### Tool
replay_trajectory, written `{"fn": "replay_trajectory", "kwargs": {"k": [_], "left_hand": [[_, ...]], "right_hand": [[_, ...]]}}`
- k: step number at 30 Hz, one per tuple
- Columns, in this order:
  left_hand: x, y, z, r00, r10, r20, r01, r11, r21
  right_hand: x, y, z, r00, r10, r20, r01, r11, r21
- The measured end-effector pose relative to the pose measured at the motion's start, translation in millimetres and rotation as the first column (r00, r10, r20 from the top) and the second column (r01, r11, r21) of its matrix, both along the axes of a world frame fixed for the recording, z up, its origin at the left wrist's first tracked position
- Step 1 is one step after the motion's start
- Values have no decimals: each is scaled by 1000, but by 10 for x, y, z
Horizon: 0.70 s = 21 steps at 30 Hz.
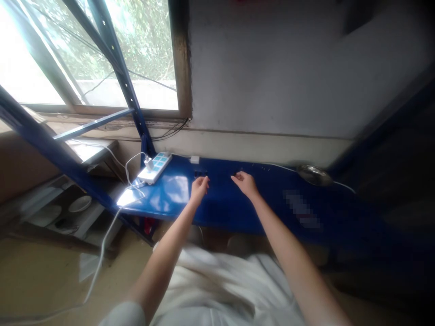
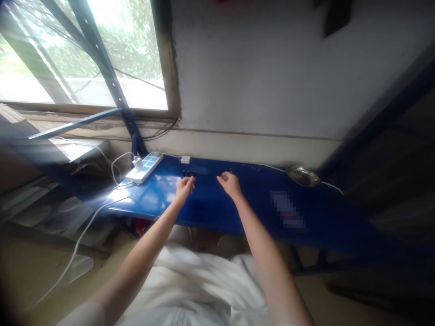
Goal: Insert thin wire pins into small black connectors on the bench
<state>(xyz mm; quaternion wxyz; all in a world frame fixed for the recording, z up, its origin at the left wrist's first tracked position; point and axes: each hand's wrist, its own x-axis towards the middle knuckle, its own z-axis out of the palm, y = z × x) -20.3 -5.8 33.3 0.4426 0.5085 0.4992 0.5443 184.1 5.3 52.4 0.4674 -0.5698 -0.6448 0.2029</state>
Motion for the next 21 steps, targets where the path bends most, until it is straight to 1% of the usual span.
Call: {"fn": "replay_trajectory", "kwargs": {"k": [3,5,7,14,18,21], "left_hand": [[-46,1,-177,999,16,-41,-16,1000,-23],[-58,-28,-237,998,15,-62,-17,999,-32],[-60,-58,-264,997,8,-78,-10,1000,-30],[-59,-74,-316,993,-14,-116,14,1000,-7],[-64,-78,-338,992,-16,-129,15,1000,-8],[-69,-90,-336,991,-10,-130,8,1000,-10]], "right_hand": [[154,62,-224,987,-138,81,143,988,-62],[225,90,-321,971,-198,136,212,973,-96],[262,121,-379,957,-223,185,247,962,-120],[238,249,-432,921,-207,330,276,944,-178],[218,304,-464,910,-196,365,282,939,-198],[202,338,-487,913,-196,358,282,937,-206]]}}
